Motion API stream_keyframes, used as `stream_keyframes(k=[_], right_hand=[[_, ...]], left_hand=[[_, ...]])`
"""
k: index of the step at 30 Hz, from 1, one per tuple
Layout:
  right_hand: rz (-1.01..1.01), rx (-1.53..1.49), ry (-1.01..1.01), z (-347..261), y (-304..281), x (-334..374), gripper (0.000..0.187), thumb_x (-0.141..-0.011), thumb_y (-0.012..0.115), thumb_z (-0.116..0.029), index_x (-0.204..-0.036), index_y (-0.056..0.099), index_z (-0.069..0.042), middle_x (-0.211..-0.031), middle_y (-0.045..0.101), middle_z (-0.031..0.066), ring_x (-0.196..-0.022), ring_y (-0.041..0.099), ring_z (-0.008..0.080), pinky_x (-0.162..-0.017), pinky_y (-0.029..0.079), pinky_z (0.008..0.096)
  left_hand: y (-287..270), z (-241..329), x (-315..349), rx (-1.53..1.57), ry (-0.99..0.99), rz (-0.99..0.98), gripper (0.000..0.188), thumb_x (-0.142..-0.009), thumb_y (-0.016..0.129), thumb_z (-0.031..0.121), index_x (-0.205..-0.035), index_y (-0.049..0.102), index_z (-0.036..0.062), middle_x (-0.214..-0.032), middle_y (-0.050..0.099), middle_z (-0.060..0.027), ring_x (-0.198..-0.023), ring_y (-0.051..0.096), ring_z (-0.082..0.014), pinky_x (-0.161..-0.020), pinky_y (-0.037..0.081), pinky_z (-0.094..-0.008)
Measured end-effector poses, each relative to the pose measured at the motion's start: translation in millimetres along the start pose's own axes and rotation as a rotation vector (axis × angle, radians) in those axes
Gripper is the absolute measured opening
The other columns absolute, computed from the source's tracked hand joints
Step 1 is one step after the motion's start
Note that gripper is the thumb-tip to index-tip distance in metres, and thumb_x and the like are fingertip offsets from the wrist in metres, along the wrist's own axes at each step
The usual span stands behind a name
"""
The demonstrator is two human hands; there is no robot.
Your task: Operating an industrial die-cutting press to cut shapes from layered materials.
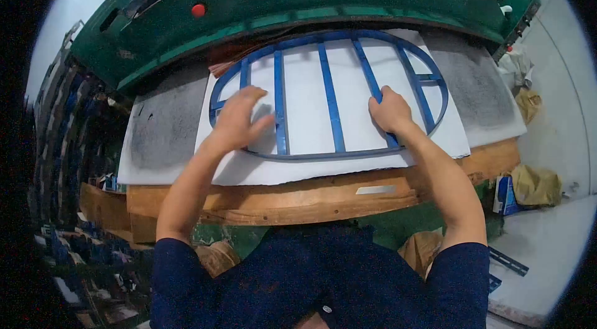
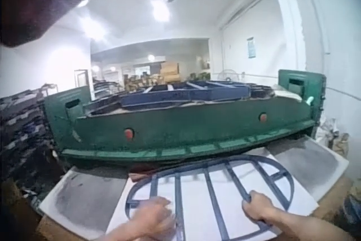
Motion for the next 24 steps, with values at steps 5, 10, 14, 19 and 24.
stream_keyframes(k=[5,10,14,19,24], right_hand=[[0.026,-0.031,0.001,4,-2,2,0.038,-0.085,0.056,-0.034,-0.093,0.06,0.003,-0.083,0.066,0.0252,-0.081,0.064,0.0426,-0.076,0.049,0.0468],[0.017,-0.131,0.047,3,-1,7,0.035,-0.084,0.061,-0.033,-0.083,0.058,0.001,-0.072,0.063,0.0223,-0.071,0.063,0.0379,-0.068,0.049,0.0437],[-0.001,-0.165,0.078,6,-2,8,0.034,-0.084,0.062,-0.033,-0.084,0.058,0.0,-0.07,0.062,0.0204,-0.068,0.062,0.0368,-0.065,0.048,0.0424],[-0.01,-0.16,0.132,10,0,4,0.033,-0.085,0.064,-0.031,-0.084,0.057,0.001,-0.068,0.059,0.0164,-0.062,0.057,0.0271,-0.061,0.046,0.0372],[-0.014,-0.076,0.078,5,0,-2,0.031,-0.086,0.06,-0.032,-0.092,0.059,-0.002,-0.077,0.065,0.0226,-0.076,0.064,0.0407,-0.069,0.05,0.0463]], left_hand=[[-20,-148,5,0.052,-0.386,0.152,0.05,-0.081,0.068,0.016,-0.125,0.053,-0.0039,-0.122,0.059,-0.0229,-0.112,0.057,-0.0375,-0.097,0.044,-0.0408],[32,-219,51,0.627,-0.662,0.156,0.045,-0.086,0.062,0.011,-0.129,0.053,-0.0021,-0.126,0.059,-0.0168,-0.116,0.057,-0.026,-0.098,0.043,-0.0339],[29,-211,51,0.752,-0.77,0.222,0.041,-0.091,0.055,0.007,-0.131,0.052,-0.0019,-0.125,0.059,-0.0137,-0.115,0.056,-0.0212,-0.098,0.043,-0.032],[38,-218,52,0.775,-0.738,0.2,0.04,-0.094,0.052,0.007,-0.133,0.05,-0.0034,-0.126,0.058,-0.0141,-0.116,0.055,-0.0214,-0.101,0.041,-0.032],[28,-224,53,0.64,-0.74,0.211,0.04,-0.096,0.05,0.007,-0.133,0.048,-0.0061,-0.131,0.054,-0.0149,-0.117,0.054,-0.0224,-0.103,0.039,-0.0318]])
Point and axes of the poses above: each hand's wrist, its own x-axis away from the middle knuckle, its own y-axis out of the palm, z = x × y, the point moved 9 cm from there along -x, towards the middle knuckle
